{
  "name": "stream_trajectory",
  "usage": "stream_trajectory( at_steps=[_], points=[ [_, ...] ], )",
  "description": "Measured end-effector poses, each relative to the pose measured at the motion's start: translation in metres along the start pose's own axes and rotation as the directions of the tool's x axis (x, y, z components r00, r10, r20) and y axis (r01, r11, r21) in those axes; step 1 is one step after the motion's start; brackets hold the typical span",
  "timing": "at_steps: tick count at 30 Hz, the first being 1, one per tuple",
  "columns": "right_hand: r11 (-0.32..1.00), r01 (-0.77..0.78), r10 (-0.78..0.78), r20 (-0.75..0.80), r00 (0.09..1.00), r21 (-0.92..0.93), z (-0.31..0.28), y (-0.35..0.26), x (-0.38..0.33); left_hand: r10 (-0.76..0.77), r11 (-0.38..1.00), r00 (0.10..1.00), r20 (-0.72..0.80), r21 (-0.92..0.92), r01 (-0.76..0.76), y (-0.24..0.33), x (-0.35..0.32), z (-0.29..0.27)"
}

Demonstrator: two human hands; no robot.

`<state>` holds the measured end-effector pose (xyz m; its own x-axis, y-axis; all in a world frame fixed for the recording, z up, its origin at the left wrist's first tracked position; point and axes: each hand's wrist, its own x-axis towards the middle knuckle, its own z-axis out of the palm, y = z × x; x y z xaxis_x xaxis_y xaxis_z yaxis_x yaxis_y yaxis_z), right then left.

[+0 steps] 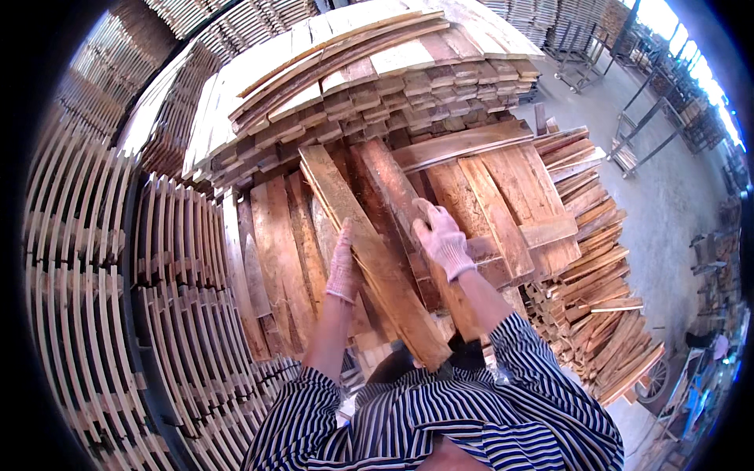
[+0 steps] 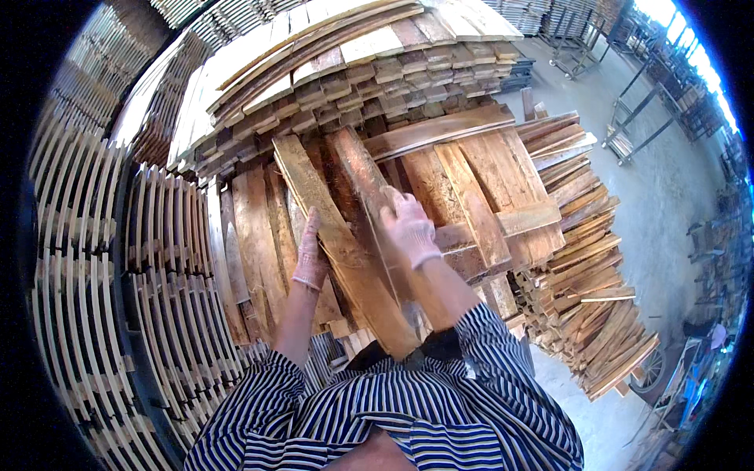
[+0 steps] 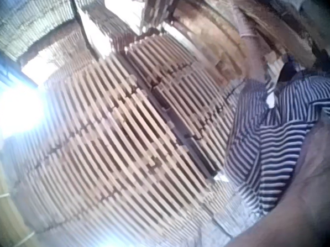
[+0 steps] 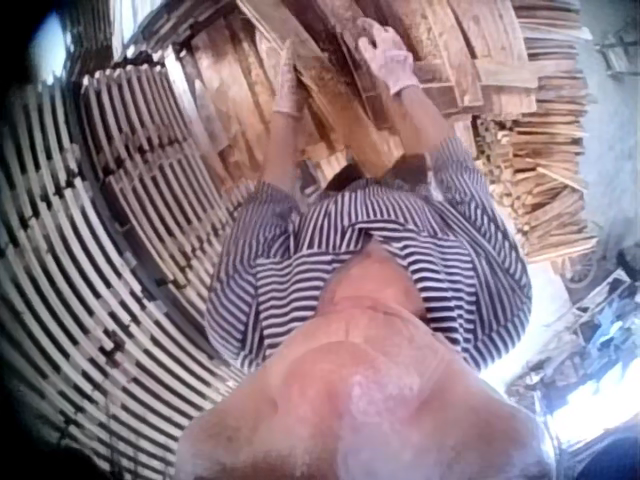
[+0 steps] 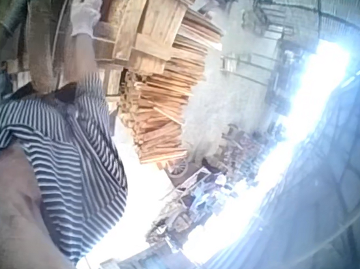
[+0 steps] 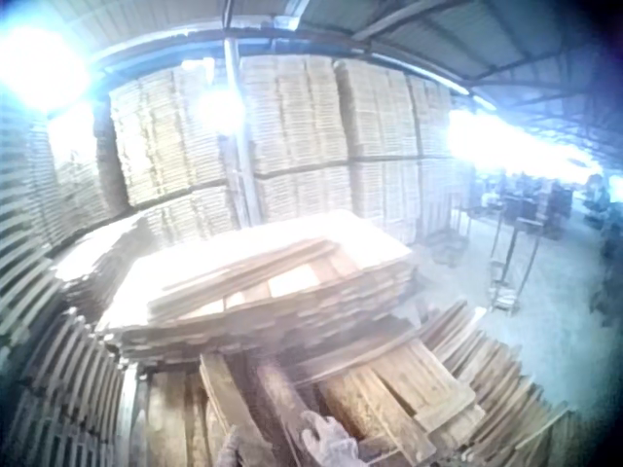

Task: The person repeatedly picks up wooden planks from a large pile on the floor and stacks them onto a metal rack. The person wears gloves and handles the wood one or two pieces at a time, lifting them overhead to place them on the rack.

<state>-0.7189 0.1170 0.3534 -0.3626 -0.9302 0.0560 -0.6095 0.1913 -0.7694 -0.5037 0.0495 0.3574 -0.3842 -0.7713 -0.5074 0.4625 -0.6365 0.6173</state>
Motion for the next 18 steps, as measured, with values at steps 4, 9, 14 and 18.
stream_trajectory(
  at_steps=[4, 9, 14, 18],
  points=[
    [0.777, 0.097, -0.05, -0.093, 0.994, 0.622, 0.04, 0.077, 0.05, -0.024, 0.995, 0.982, 0.187, -0.091, 0.041, 0.002, 0.031, -0.013],
    [0.774, 0.015, -0.001, -0.022, 1.0, 0.633, 0.071, 0.068, 0.034, -0.07, 0.936, 0.951, 0.301, -0.309, 0.167, 0.012, 0.01, -0.031],
    [0.806, -0.062, 0.1, -0.033, 0.994, 0.588, 0.075, 0.082, 0.054, -0.06, 0.997, 0.99, 0.131, 0.055, 0.053, 0.03, 0.019, -0.003],
    [0.974, -0.088, 0.073, 0.081, 0.994, 0.21, 0.058, 0.027, 0.061, 0.19, 0.883, 0.937, -0.293, 0.469, -0.032, 0.078, -0.023, -0.026]
  ],
)
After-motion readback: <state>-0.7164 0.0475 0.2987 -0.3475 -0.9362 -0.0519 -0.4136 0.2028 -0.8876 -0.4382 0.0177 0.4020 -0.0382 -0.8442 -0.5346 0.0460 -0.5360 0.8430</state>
